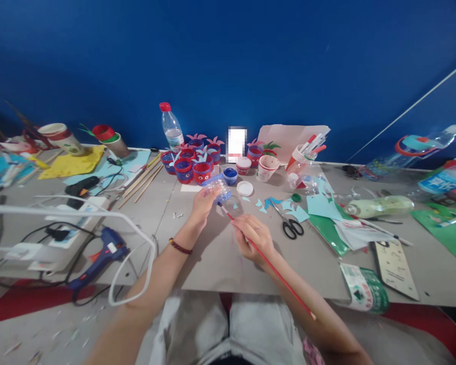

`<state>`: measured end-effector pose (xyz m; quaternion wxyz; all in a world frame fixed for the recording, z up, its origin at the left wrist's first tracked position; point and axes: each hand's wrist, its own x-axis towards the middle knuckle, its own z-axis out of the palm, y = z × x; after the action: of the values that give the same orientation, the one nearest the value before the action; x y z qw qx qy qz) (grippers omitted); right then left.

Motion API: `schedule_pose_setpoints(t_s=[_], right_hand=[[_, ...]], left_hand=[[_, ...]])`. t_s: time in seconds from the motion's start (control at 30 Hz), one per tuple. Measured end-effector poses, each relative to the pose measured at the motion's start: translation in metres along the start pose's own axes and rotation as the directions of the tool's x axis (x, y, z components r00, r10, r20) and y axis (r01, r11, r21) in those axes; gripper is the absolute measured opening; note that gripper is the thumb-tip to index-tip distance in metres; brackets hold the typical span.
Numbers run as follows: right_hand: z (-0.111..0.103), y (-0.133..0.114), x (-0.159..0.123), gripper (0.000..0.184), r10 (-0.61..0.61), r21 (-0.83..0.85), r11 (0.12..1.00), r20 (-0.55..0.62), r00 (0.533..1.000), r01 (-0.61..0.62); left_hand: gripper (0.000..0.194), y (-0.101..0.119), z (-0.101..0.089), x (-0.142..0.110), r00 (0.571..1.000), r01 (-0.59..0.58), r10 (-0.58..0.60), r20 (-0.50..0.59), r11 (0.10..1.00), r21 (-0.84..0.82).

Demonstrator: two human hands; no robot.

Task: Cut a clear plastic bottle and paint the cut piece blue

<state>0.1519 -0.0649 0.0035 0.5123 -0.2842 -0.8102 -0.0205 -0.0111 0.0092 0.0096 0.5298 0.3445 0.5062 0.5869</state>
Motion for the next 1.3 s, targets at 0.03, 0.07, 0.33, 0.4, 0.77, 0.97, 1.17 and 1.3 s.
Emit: schedule_pose_setpoints(t_s=[0.03,0.07,0.33,0.4,0.77,0.97,1.17,1.3], right_hand=[[0.000,0.000,0.000,0.036,-0.005,-0.007,1.000,-0.002,1.000,0.005],[0.000,0.000,0.000,0.036,-0.012,-0.014,1.000,-0.004,1.000,0.012],[0.001,-0.001,-0.001,0.034,-0.006,0.004,1.000,-0.017,1.000,0.006],[0.000,-0.001,0.001,0.032,0.001,0.001,1.000,-0.023,1.000,-0.001],[-0.001,-0.003,-0.001,0.033,0.013,0.069,0.998,-0.232,0.973,0.003],[0.001,0.003,-0.010,0.027,0.262,0.191,0.958,-0.296,0.919,-0.212],[0.002,0.001,-0.003,0.017,0.575,0.472,0.759,-0.166,0.801,-0.448],[0.001,0.000,0.001,0.016,0.627,0.573,0.679,-0.128,0.768,-0.459]], left_hand=[[0.035,0.000,0.000,0.000,1.000,0.001,-0.001,0.000,1.000,-0.001],[0.035,-0.001,0.000,0.000,1.000,0.000,0.000,0.000,1.000,-0.004],[0.037,-0.003,-0.002,0.002,1.000,0.001,-0.001,-0.006,1.000,-0.011],[0.039,-0.005,-0.003,0.004,0.999,0.025,-0.024,-0.041,1.000,0.009],[0.042,-0.004,-0.006,0.008,0.983,0.135,-0.092,0.157,0.947,-0.291],[0.045,-0.005,-0.010,0.008,0.934,0.158,-0.029,0.357,0.928,-0.336],[0.056,-0.015,-0.015,0.007,0.842,0.156,-0.003,0.539,0.959,-0.238],[0.066,-0.013,-0.014,0.002,0.765,0.157,-0.027,0.644,0.977,-0.146]])
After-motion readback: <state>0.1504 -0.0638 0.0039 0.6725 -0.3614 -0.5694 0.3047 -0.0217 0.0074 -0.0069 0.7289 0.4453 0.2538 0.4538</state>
